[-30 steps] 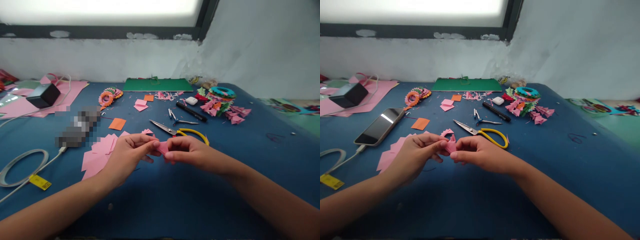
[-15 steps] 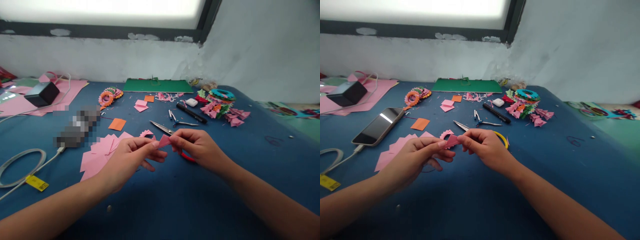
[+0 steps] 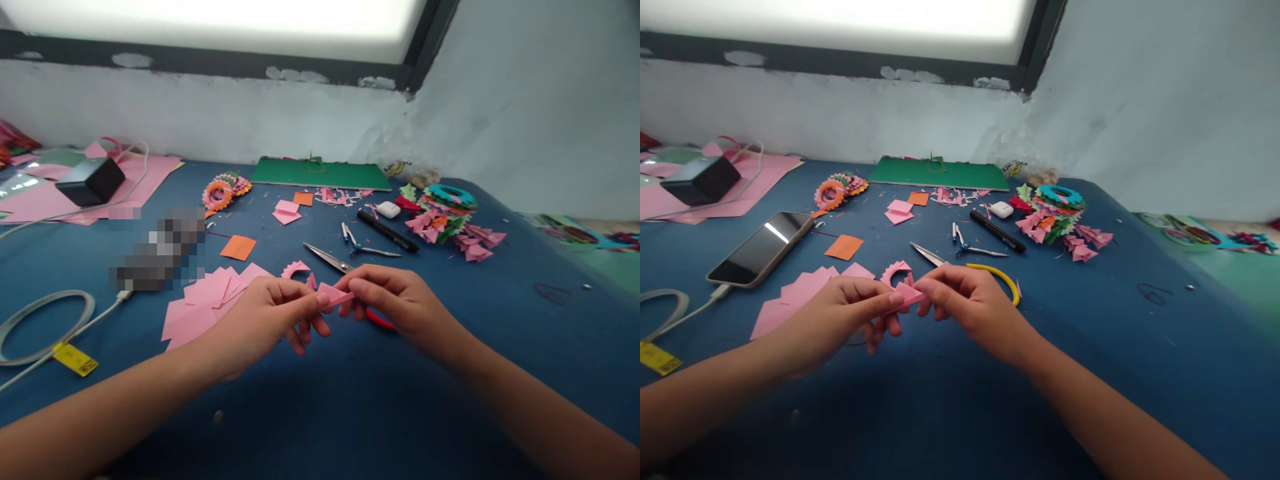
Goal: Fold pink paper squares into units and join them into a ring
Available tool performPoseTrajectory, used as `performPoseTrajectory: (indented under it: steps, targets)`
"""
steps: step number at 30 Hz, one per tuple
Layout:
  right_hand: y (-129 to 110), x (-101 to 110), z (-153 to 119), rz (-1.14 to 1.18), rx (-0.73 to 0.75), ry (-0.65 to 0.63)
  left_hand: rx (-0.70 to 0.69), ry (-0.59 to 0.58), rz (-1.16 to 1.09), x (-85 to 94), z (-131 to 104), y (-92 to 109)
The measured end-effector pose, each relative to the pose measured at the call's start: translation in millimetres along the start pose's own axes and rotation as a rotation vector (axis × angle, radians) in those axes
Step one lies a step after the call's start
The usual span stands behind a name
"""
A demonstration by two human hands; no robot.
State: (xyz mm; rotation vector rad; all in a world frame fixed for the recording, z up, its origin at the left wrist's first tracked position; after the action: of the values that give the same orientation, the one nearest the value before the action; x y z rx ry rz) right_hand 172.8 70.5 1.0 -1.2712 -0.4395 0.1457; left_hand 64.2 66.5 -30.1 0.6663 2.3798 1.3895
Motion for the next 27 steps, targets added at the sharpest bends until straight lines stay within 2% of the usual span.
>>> performPoseTrajectory:
  steps: [3, 8, 12, 16, 20, 27]
  targets:
    - [3, -5, -3, -0.038, -0.044, -0.039, -0.007, 0.006, 0.015, -0.8, -1, 1]
    - [2, -4, -5, -0.03, -0.044, -0.017, -0.062, 0.006, -0.033, 1.6, -1, 6]
    - [3, -11, -5, 0.08, -0.068, -0.043, -0.092, 0.002, -0.018, 2.5, -1, 7]
    - [6, -18, -7, 0.249, -0.096, -0.06, -0.151, -0.087, 0.028, -7.7, -6, 13]
    - [13, -32, -11, 0.385, -0.148, -0.168, -0.191, -0.144, 0.041, -14.4, -11, 17]
    - [21, -41, -12, 0.337, -0.197, -0.261, -0.179, -0.044, 0.093, -7.7, -7, 14]
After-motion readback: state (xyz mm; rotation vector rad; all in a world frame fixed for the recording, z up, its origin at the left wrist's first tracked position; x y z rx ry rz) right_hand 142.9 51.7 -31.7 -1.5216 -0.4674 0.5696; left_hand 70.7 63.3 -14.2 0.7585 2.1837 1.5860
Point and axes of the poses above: each hand's wrist, its own z-axis towards the middle knuckle, its own x-axis out of the back of the hand, y = z × x, the point moved 10 cm from there along z, towards the middle knuckle, and after that the axes turned 13 degrees about x, right-handed, at the moved point
